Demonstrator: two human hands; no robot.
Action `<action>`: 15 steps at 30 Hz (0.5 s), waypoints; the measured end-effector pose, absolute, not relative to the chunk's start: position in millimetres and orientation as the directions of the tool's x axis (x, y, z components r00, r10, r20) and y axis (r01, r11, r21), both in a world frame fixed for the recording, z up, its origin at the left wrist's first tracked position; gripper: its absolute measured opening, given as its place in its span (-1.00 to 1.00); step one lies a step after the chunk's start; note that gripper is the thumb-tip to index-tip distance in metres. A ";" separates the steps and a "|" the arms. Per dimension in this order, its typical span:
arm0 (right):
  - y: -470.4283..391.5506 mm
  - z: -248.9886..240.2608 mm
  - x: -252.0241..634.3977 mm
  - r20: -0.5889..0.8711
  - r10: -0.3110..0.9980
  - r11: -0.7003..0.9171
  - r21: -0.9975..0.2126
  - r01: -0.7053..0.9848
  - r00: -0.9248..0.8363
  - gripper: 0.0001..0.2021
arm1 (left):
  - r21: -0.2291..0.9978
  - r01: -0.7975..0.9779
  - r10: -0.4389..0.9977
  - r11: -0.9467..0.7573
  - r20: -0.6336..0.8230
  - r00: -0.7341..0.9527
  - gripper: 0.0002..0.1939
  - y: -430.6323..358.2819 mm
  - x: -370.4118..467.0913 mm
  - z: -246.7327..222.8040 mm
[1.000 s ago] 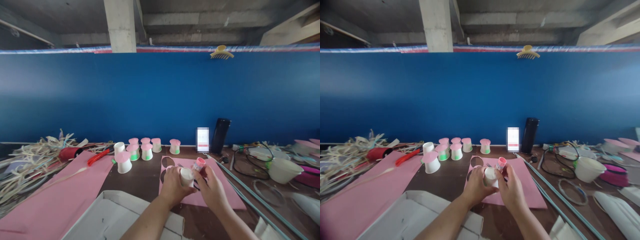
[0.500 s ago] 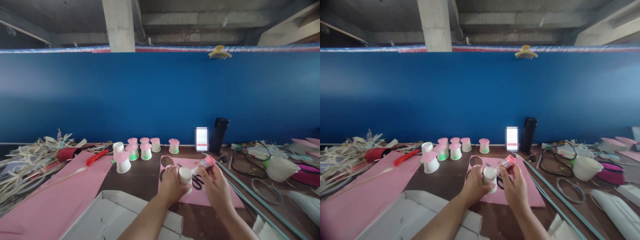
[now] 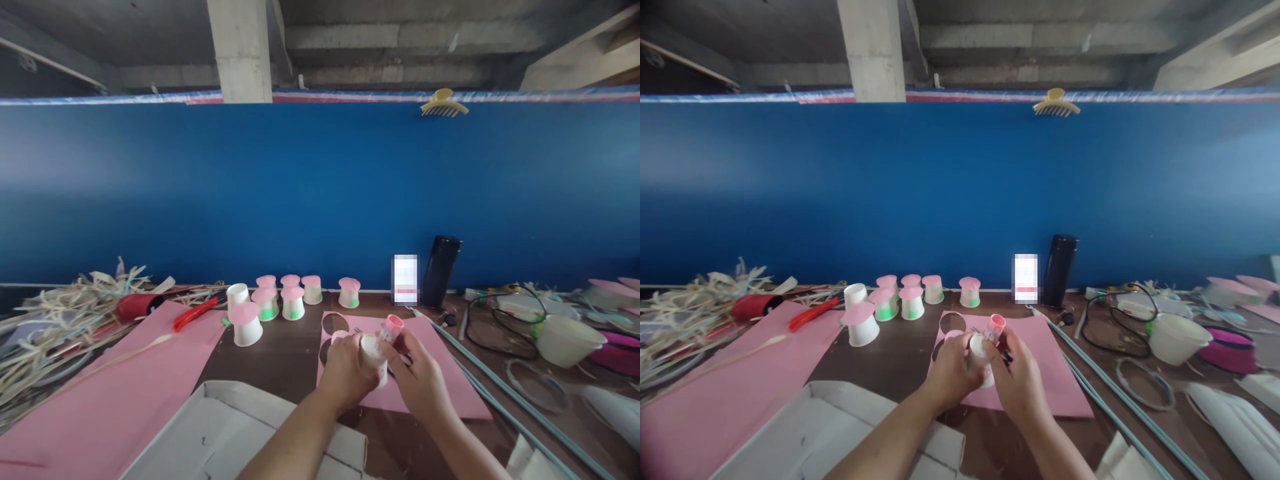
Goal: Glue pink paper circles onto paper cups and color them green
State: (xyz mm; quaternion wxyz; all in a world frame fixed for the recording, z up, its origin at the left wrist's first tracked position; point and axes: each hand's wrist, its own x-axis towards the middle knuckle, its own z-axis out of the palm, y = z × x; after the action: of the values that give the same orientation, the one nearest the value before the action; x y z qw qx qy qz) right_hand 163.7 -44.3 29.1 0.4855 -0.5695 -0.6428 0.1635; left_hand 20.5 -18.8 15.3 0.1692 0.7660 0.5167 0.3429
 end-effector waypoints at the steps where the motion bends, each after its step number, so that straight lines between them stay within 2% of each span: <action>1: -44.4 29.7 163.6 0.434 0.892 0.290 -0.764 0.577 0.126 -0.69 | 0.633 0.671 0.919 -0.387 0.327 0.221 -0.68 -19.1 20.5 15.7; 5: -45.5 32.4 160.8 0.414 0.901 0.273 -0.775 0.569 0.131 -0.70 | 0.696 0.650 0.951 -0.307 0.247 0.185 -0.53 -17.9 20.2 14.7; 10: -44.8 31.6 155.0 0.434 0.890 0.291 -0.777 0.558 0.141 -0.70 | 0.712 0.643 0.959 -0.283 0.219 0.180 -0.63 -15.7 18.7 12.2; 15: -42.8 33.2 164.9 0.490 0.813 0.278 -0.801 0.530 0.314 -0.70 | 0.700 0.631 0.942 -0.335 0.263 0.208 -0.63 -16.4 18.1 12.0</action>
State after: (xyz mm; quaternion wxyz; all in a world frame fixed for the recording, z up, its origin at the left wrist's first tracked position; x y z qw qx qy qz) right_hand 164.9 -42.8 33.2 0.5585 -0.5873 -0.5718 0.1269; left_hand 18.1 -16.4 12.0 0.2287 0.7428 0.5295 0.3400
